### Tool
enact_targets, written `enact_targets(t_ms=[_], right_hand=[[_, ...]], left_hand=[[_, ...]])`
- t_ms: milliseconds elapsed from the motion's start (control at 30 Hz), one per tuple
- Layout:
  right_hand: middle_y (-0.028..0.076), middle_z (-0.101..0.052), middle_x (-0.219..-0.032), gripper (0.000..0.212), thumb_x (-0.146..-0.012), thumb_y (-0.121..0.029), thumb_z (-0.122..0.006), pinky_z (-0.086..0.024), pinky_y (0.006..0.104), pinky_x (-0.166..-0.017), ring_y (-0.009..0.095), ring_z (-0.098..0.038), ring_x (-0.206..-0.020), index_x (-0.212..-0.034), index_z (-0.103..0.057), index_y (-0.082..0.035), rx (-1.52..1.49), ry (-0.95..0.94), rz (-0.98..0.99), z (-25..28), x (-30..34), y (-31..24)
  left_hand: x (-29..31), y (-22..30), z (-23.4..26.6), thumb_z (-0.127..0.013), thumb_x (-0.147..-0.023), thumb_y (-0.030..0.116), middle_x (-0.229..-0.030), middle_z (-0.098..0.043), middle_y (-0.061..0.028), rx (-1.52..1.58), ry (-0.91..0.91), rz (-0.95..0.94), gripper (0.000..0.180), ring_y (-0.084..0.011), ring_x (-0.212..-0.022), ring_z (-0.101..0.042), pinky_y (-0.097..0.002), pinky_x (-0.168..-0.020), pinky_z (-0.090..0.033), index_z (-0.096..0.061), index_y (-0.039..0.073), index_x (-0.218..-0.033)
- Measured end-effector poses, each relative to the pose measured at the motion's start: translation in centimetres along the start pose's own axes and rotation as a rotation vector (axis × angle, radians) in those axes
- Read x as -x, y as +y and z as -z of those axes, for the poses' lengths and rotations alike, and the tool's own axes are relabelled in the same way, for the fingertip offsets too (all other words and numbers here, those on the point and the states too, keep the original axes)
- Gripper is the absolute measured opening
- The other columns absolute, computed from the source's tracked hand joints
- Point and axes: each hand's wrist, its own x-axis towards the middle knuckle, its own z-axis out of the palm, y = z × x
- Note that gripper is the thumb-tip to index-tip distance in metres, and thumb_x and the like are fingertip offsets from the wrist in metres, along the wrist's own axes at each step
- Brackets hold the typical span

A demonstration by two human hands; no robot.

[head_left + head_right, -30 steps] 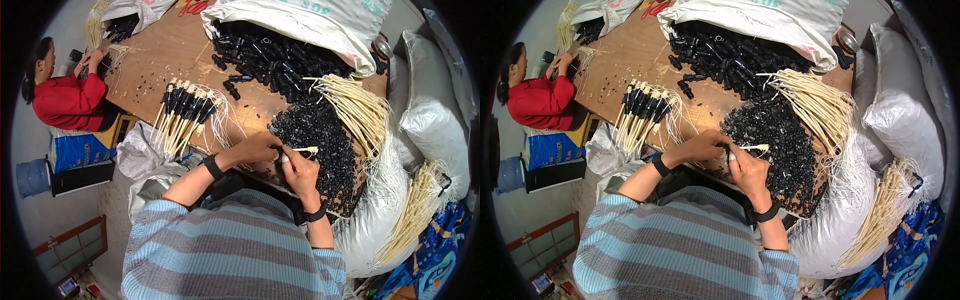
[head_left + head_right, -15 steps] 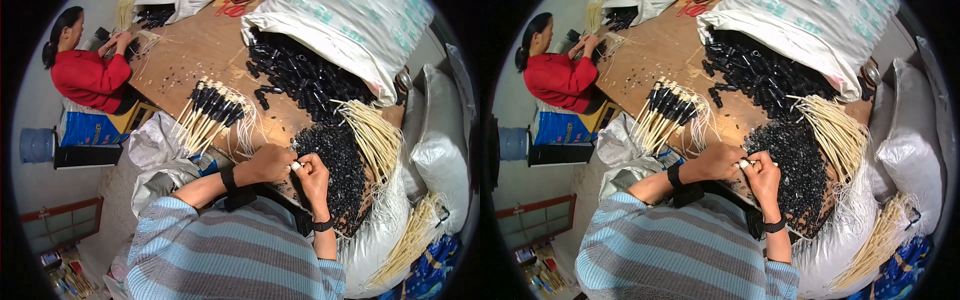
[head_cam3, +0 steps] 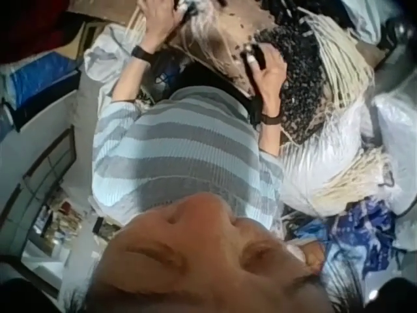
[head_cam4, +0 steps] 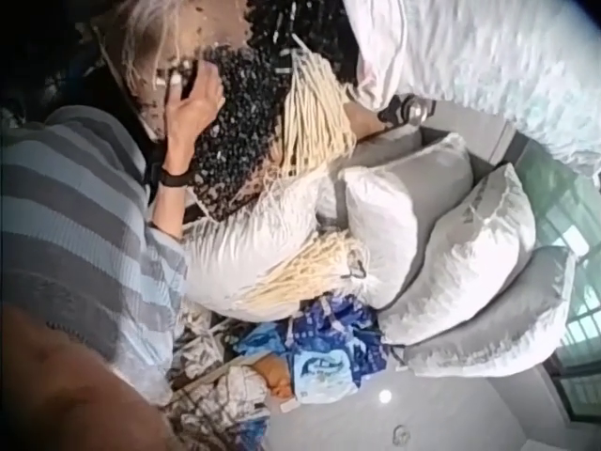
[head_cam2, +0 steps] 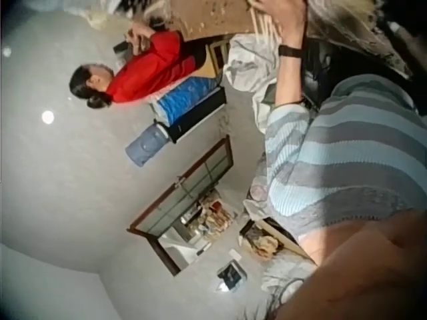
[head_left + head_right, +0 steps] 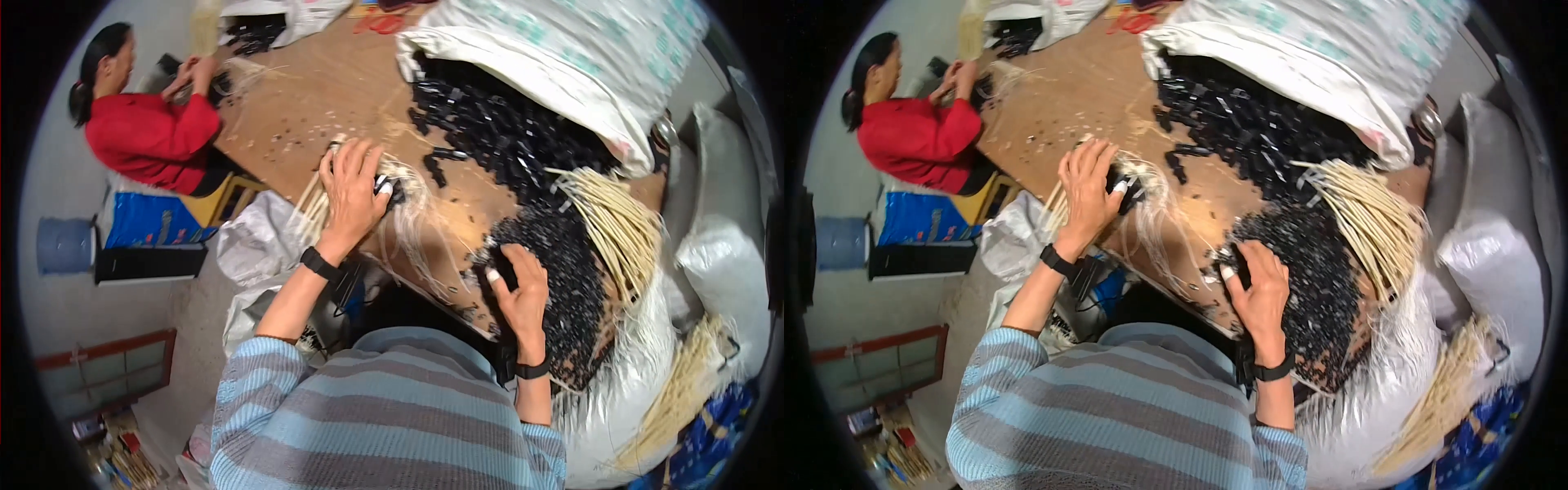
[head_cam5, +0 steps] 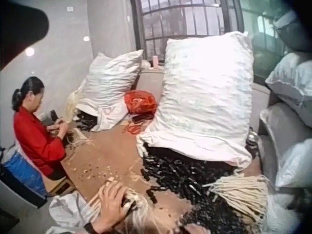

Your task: The person picks up a white cord and a black plastic connector, fits the cord into the connector, and presses a small black piece into the assembly. They then place the completed unit onto a pile of similar assemblies on the table.

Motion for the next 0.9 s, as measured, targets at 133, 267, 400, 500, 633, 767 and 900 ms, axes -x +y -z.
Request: enact_targets(t_ms=[133,267,400,500,633,767,900], right_hand=[[0.015,-0.067,-0.093,0.022,-0.081,-0.015,-0.069,-0.049,0.0388,-0.071,0.034,-0.064,-0.082,-0.100,-0.068,-0.003,0.015,0.177,-0.267,2.3,-0.4,5.2],[0.014,-0.069,-0.085,0.016,-0.081,-0.014,-0.070,-0.050,0.0371,-0.065,0.030,-0.065,-0.070,-0.093,-0.071,-0.004,0.478,0.377,-0.306,6.7,-0.2,12.0],[0.015,-0.066,-0.084,0.014,-0.074,-0.010,-0.072,-0.048,0.0408,-0.063,0.034,-0.063,-0.073,-0.087,-0.067,-0.005,0.662,0.258,-0.385,8.5,0.2,14.8],[0.015,-0.063,-0.080,0.013,-0.073,-0.006,-0.071,-0.047,0.0424,-0.062,0.034,-0.061,-0.071,-0.084,-0.063,-0.004,0.606,0.253,-0.272,8.3,0.1,13.9],[0.016,-0.060,-0.072,0.012,-0.081,-0.006,-0.066,-0.045,0.0384,-0.058,0.033,-0.059,-0.064,-0.091,-0.061,-0.006,0.400,0.233,-0.149,7.5,0.6,10.6],[0.010,-0.053,-0.057,0.014,-0.089,-0.013,-0.063,-0.040,0.0313,-0.048,0.020,-0.052,-0.047,-0.102,-0.064,-0.008,0.060,0.173,-0.254,5.3,1.5,6.6],[-0.003,-0.055,-0.063,0.013,-0.086,-0.010,-0.068,-0.035,0.0209,-0.049,0.003,-0.045,-0.056,-0.097,-0.069,-0.003,-0.357,0.177,-0.320,4.4,2.8,4.2]], left_hand=[[-2.2,3.3,-1.7,-0.070,-0.068,0.019,-0.099,-0.066,-0.0097,-0.064,-0.258,-0.168,0.036,-0.0271,-0.104,-0.055,-0.0491,-0.103,-0.028,-0.068,0.013,-0.104],[-4.5,4.4,-5.6,-0.065,-0.079,0.029,-0.077,-0.068,-0.0117,-0.117,-0.623,-0.032,0.029,-0.0312,-0.086,-0.063,-0.0509,-0.095,-0.037,-0.070,0.015,-0.104],[-2.8,5.8,-7.2,-0.067,-0.078,0.028,-0.074,-0.067,-0.0122,-0.021,-0.652,-0.091,0.031,-0.0329,-0.079,-0.065,-0.0498,-0.086,-0.044,-0.069,0.013,-0.105],[-1.2,5.5,-7.6,-0.069,-0.074,0.017,-0.069,-0.062,-0.0140,0.071,-0.443,-0.210,0.025,-0.0335,-0.076,-0.064,-0.0419,-0.068,-0.051,-0.065,0.010,-0.098],[-1.0,7.9,-5.8,-0.064,-0.072,0.009,-0.088,-0.065,-0.0194,0.330,-0.594,0.069,0.040,-0.0363,-0.076,-0.064,-0.0426,-0.065,-0.051,-0.055,0.008,-0.111],[1.2,8.0,-7.0,-0.057,-0.076,0.001,-0.095,-0.068,-0.0154,0.703,-0.557,0.102,0.040,-0.0216,-0.084,-0.068,-0.0318,-0.074,-0.053,-0.057,0.002,-0.116],[1.6,7.3,-7.4,-0.054,-0.079,-0.005,-0.093,-0.068,-0.0065,1.164,-0.692,0.283,0.036,-0.0126,-0.083,-0.062,-0.0266,-0.076,-0.050,-0.060,-0.001,-0.114]])
